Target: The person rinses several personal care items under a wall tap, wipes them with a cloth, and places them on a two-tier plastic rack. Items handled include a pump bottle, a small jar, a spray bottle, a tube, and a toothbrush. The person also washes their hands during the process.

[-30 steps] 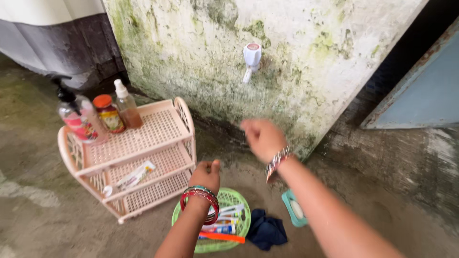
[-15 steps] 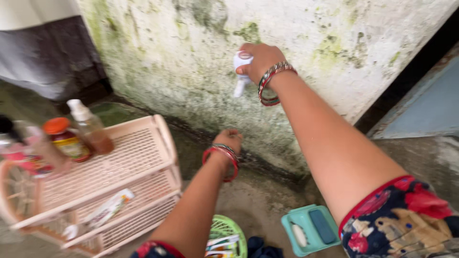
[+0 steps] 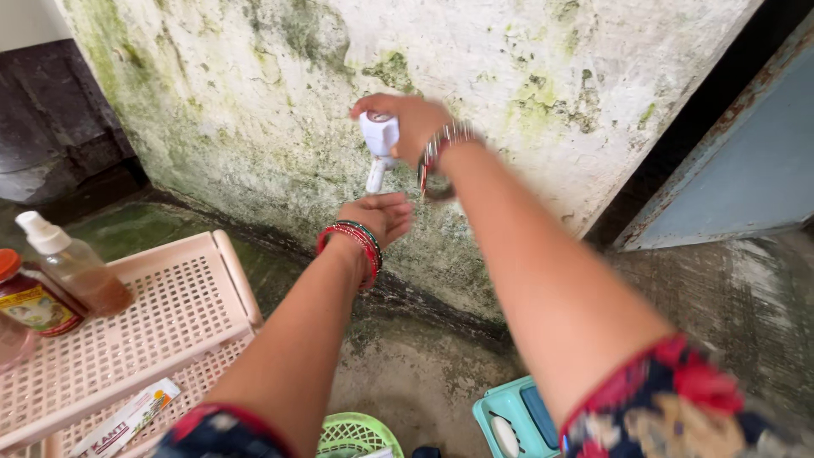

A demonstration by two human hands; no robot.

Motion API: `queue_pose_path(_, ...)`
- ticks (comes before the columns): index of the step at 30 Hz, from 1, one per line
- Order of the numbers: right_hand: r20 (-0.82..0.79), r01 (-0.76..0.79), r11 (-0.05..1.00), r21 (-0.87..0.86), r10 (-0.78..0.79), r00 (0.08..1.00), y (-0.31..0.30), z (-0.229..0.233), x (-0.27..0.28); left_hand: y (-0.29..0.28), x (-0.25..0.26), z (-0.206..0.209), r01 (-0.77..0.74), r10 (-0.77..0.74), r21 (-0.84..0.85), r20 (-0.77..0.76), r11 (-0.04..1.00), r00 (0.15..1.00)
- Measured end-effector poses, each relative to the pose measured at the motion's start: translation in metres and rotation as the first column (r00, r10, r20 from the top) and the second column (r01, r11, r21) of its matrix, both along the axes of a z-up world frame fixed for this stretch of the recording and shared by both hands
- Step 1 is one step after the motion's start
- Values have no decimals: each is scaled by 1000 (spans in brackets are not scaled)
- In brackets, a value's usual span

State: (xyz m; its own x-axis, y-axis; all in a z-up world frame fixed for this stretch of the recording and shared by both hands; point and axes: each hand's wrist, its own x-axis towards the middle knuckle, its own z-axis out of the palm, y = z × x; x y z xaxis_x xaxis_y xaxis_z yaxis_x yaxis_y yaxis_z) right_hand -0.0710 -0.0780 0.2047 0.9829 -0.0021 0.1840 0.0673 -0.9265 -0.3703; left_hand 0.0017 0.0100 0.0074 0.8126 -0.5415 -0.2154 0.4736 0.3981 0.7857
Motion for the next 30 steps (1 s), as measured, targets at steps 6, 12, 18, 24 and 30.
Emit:
queue_pose_path(6,214,-21,724,689,-175,961,4,-166,-36,26,-26,81,-894,128,295,926,339,354)
queue_pose_path(12,-188,193,-88,977,67,980,33,-237,10,15,-60,179,-730,-268,622,782,283,563)
queue_pose_path(18,-197,202,-93,975,65,978,38,-243,32,8,-26,179,-732,-484,659,704,173,519)
queue_pose_path(24,-255,263,113,958,-79,964,32,-236,23,31,5,199,-599,-705,751,583,279,403)
queue_pose_path(30,18,88,972,216,-94,995,35,-225,-20,17,-15,185,-630,-615,735,622,248,484)
